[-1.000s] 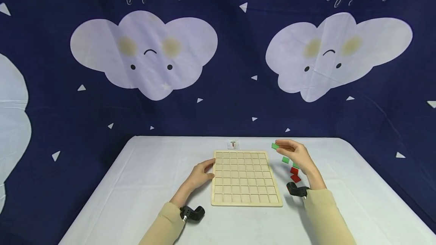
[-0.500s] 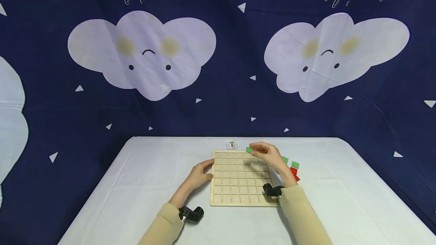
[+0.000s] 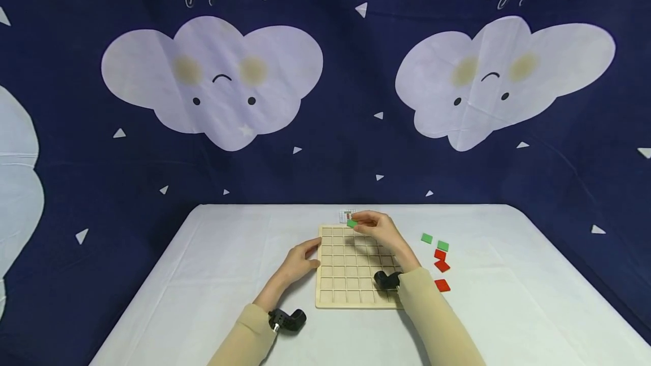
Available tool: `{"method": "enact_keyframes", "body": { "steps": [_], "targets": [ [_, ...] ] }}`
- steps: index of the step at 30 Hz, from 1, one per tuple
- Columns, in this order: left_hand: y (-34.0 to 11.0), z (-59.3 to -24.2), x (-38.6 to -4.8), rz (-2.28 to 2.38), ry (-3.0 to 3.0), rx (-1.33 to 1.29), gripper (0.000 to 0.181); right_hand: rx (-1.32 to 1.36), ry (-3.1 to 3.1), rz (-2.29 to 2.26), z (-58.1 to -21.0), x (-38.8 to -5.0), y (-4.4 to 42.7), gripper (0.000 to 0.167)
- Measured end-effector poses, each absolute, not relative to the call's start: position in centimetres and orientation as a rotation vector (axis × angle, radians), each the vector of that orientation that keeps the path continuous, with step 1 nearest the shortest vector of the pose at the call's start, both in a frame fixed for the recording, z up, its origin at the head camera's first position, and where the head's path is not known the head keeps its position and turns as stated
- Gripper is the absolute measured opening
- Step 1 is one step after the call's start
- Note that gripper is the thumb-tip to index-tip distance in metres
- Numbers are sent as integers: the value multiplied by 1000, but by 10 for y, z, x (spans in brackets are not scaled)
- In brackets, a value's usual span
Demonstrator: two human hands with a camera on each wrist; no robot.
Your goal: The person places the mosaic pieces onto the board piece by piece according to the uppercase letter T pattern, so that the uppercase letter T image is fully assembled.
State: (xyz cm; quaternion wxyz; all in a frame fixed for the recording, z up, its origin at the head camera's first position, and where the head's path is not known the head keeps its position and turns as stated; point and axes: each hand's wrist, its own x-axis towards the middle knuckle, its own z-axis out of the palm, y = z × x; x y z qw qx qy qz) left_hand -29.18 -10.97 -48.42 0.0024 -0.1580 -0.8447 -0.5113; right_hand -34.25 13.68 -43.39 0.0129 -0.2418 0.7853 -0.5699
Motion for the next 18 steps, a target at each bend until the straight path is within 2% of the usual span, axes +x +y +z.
{"method": "enact_keyframes", "body": {
  "steps": [7,18],
  "targets": [
    [-109,-483,-292,-1587,-2661,-494,59,-724,2465,-1807,-457,-355,132,37],
    [-110,-482,-290,-1588,-2665,-482,59,-691,2544,-1632,-479,-357,133,32]
  ]
}}
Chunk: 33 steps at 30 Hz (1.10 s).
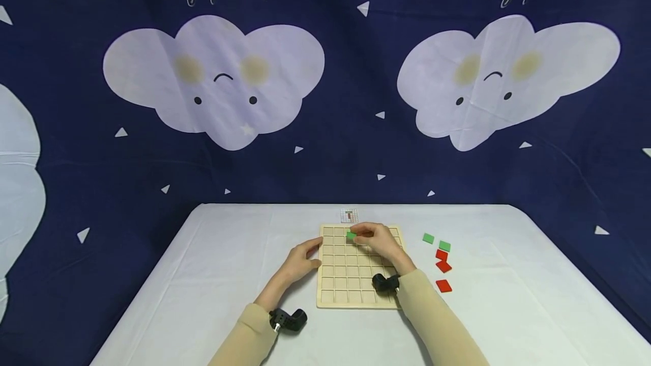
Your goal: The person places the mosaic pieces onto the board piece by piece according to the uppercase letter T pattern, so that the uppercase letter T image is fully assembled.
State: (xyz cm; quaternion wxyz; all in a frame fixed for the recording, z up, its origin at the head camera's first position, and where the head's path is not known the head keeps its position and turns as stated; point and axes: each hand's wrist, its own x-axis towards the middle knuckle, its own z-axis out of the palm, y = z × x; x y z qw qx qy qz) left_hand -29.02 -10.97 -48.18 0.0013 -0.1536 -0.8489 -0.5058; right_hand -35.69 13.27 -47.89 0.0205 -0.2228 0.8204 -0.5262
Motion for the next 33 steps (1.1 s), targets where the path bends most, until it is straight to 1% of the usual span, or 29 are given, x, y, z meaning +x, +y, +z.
{"method": "enact_keyframes", "body": {
  "steps": [6,13,24,29,33],
  "targets": [
    [-110,-480,-289,-1581,-2665,-484,59,-717,2638,-1502,-482,-358,132,30],
    [-110,-482,-290,-1572,-2672,-482,59,-832,2716,-1404,-483,-360,131,29],
    [-110,-484,-292,-1575,-2686,-447,59,-863,2746,-1349,-481,-357,131,30],
    [-111,-484,-290,-1546,-2657,-502,58,-760,2564,-1578,-479,-359,131,32],
    [-110,-483,-289,-1540,-2655,-504,58,-706,2277,-1820,-470,-361,132,41]
  ]
}}
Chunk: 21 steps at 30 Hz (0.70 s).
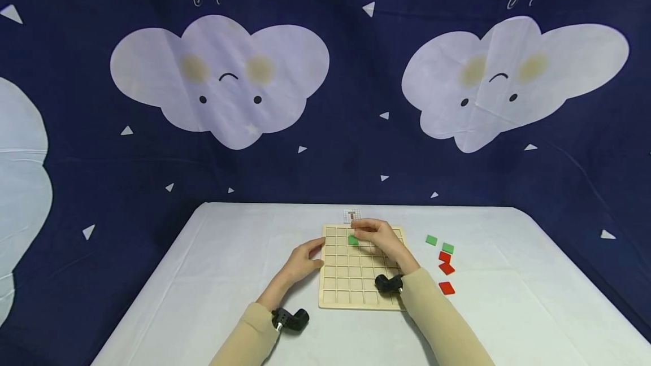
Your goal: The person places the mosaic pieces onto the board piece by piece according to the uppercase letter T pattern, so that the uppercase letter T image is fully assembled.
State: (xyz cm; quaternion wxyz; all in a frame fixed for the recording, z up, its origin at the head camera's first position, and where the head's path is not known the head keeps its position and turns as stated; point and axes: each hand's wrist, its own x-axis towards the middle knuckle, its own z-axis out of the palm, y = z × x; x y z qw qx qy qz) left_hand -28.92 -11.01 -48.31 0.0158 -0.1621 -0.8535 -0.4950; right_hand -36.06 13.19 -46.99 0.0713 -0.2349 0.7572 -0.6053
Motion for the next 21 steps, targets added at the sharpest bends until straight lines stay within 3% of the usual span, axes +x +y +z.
{"method": "enact_keyframes", "body": {
  "steps": [10,21],
  "targets": [
    [-111,-489,-287,-1552,-2681,-468,59,-716,2240,-1896,-449,-356,153,47],
    [-110,-482,-297,-1532,-2709,-454,60,-606,2435,-1946,-432,-352,227,49]
  ]
}}
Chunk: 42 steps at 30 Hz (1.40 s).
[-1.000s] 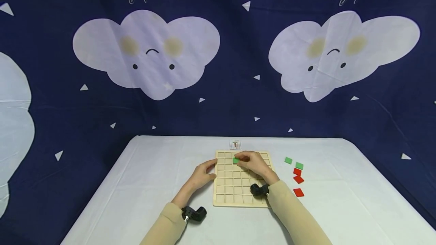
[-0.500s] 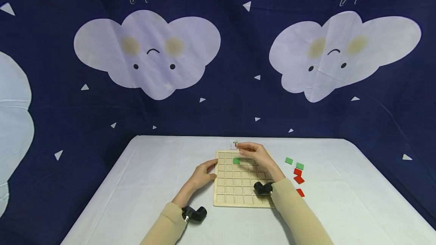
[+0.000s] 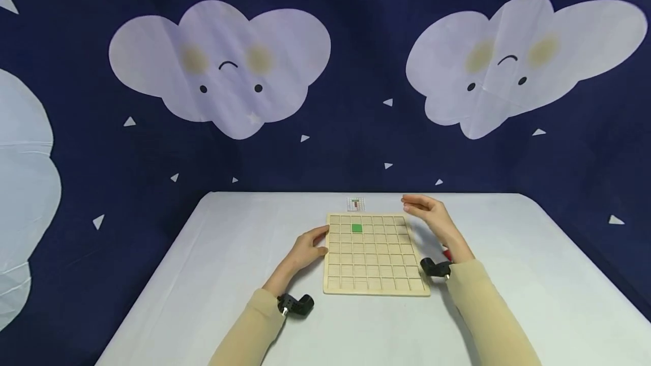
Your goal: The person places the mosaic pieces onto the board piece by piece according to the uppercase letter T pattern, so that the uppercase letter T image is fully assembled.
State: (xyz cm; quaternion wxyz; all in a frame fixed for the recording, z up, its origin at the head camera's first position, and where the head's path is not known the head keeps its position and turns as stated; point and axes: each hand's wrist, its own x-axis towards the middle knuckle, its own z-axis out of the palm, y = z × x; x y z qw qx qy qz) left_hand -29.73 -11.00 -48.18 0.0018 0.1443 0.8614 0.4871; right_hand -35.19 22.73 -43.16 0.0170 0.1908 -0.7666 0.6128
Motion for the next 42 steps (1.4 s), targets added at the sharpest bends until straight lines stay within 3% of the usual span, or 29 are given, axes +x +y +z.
{"method": "enact_keyframes", "body": {
  "steps": [6,15,25,42],
  "targets": [
    [-107,-474,-304,1499,2725,450,61,394,-2370,1839,-424,-344,278,49],
    [-111,-479,-295,1488,2708,414,60,167,-2421,1769,-454,-318,330,54],
    [-112,-481,-294,1522,2684,427,60,97,-2592,1513,-486,-314,340,54],
    [-110,-482,-291,1552,2675,443,58,199,-2662,1031,-494,-317,331,34]
  ]
}}
